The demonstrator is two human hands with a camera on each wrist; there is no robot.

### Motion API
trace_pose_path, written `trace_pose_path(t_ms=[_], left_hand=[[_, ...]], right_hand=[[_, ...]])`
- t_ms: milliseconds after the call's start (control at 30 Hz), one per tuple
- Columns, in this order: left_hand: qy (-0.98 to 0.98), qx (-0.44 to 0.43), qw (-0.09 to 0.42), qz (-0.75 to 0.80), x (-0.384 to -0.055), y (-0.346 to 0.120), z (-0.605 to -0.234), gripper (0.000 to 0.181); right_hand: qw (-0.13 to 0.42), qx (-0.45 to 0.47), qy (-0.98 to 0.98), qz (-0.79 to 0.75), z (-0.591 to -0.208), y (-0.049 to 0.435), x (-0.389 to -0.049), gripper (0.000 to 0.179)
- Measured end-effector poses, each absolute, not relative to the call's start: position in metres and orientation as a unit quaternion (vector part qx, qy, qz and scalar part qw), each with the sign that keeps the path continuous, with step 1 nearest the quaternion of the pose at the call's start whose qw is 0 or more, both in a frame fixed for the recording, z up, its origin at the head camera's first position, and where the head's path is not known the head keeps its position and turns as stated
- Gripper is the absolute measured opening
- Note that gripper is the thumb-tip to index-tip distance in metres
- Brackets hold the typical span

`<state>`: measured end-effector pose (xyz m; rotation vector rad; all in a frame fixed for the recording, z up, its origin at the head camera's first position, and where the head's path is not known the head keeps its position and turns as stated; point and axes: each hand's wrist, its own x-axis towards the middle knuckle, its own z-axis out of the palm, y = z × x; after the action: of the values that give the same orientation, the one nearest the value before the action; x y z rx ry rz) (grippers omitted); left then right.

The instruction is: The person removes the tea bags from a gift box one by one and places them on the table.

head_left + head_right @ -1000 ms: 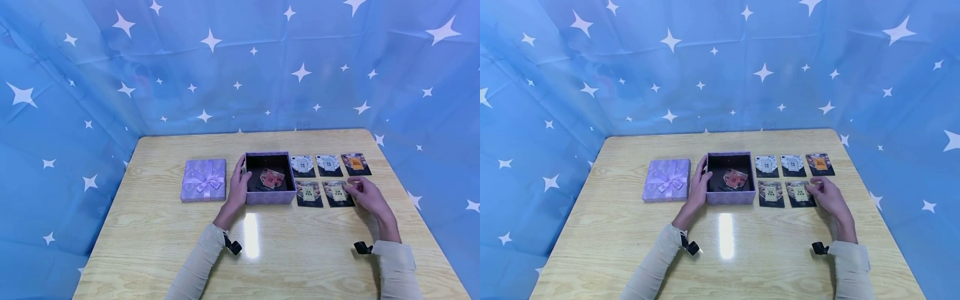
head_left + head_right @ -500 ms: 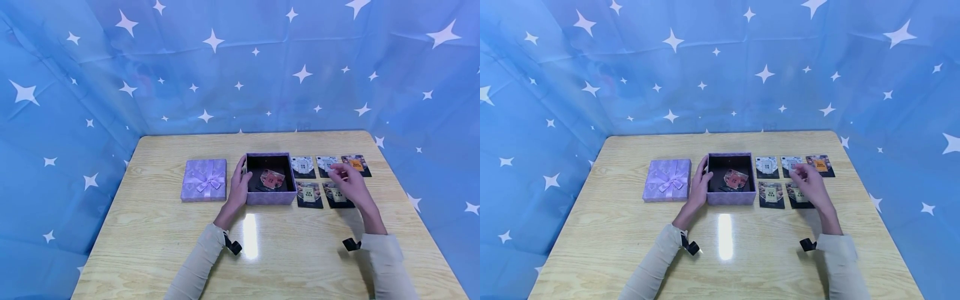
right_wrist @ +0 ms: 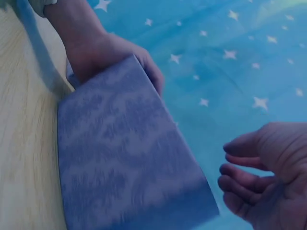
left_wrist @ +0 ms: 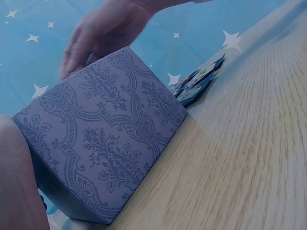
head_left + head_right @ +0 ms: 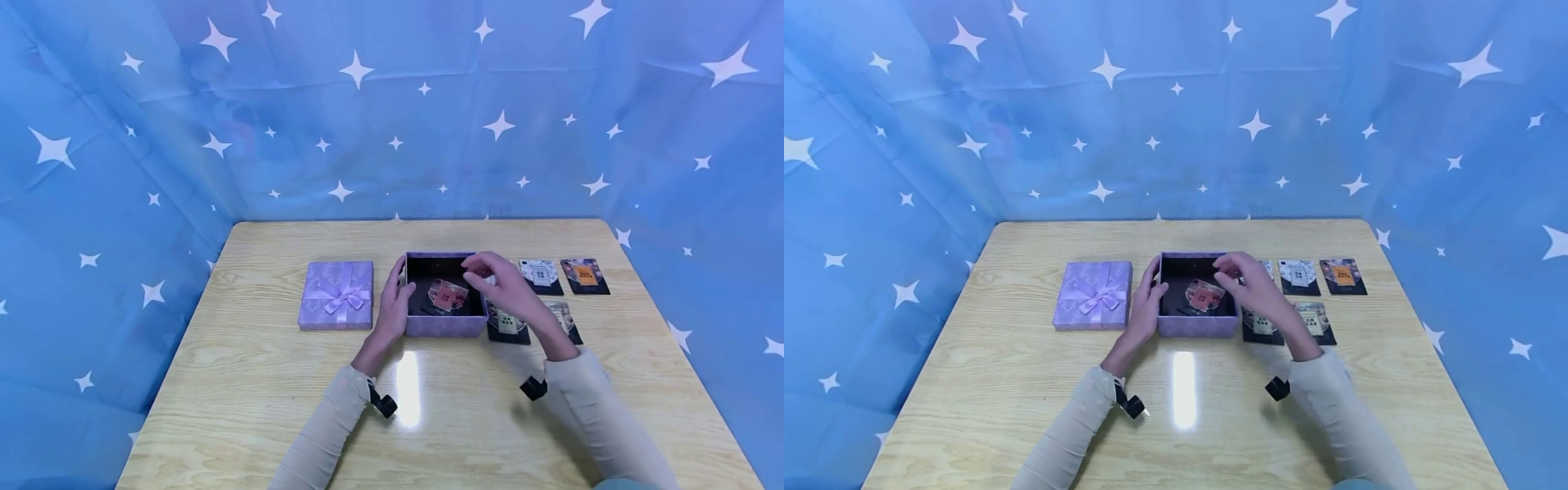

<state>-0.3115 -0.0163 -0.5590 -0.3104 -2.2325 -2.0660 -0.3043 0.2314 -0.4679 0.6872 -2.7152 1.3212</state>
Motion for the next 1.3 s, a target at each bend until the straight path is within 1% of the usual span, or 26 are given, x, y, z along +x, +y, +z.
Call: trace_pose_path(t_ms=[133,233,300,433,567,633,767,933,1167,1300], left_hand=[[-0.733,-0.096,0.041,-0.672,-0.311,-0.016,-0.559,0.062],[-0.734,-0.092,0.036,-0.672,-0.311,-0.016,-0.558,0.063],[-0.734,-0.092,0.032,-0.672,-0.311,-0.016,-0.557,0.062],[-0.737,-0.095,0.029,-0.668,-0.311,-0.016,-0.556,0.062],[-0.739,-0.101,0.032,-0.665,-0.311,-0.017,-0.557,0.062],[-0.738,-0.103,0.036,-0.665,-0.311,-0.017,-0.557,0.062],[-0.737,-0.101,0.036,-0.667,-0.310,-0.017,-0.557,0.062],[-0.739,-0.095,0.033,-0.667,-0.309,-0.017,-0.557,0.062],[-0.739,-0.092,0.029,-0.667,-0.309,-0.016,-0.556,0.062],[-0.739,-0.090,0.028,-0.667,-0.309,-0.016,-0.555,0.062]], right_hand=[[-0.027,0.255,-0.876,0.408,-0.469,0.210,-0.315,0.027],[-0.068,0.277,-0.889,0.357,-0.470,0.198,-0.321,0.029],[-0.081,0.288,-0.900,0.316,-0.471,0.192,-0.324,0.032],[-0.085,0.290,-0.921,0.244,-0.472,0.184,-0.327,0.037],[-0.089,0.297,-0.941,0.139,-0.473,0.177,-0.329,0.046],[-0.099,0.302,-0.945,0.079,-0.475,0.174,-0.329,0.050],[-0.132,0.294,-0.947,-0.006,-0.478,0.169,-0.330,0.050],[-0.153,0.273,-0.948,-0.060,-0.482,0.164,-0.330,0.051],[-0.151,0.251,-0.951,-0.103,-0.488,0.160,-0.332,0.046],[-0.156,0.233,-0.952,-0.120,-0.488,0.157,-0.332,0.047]])
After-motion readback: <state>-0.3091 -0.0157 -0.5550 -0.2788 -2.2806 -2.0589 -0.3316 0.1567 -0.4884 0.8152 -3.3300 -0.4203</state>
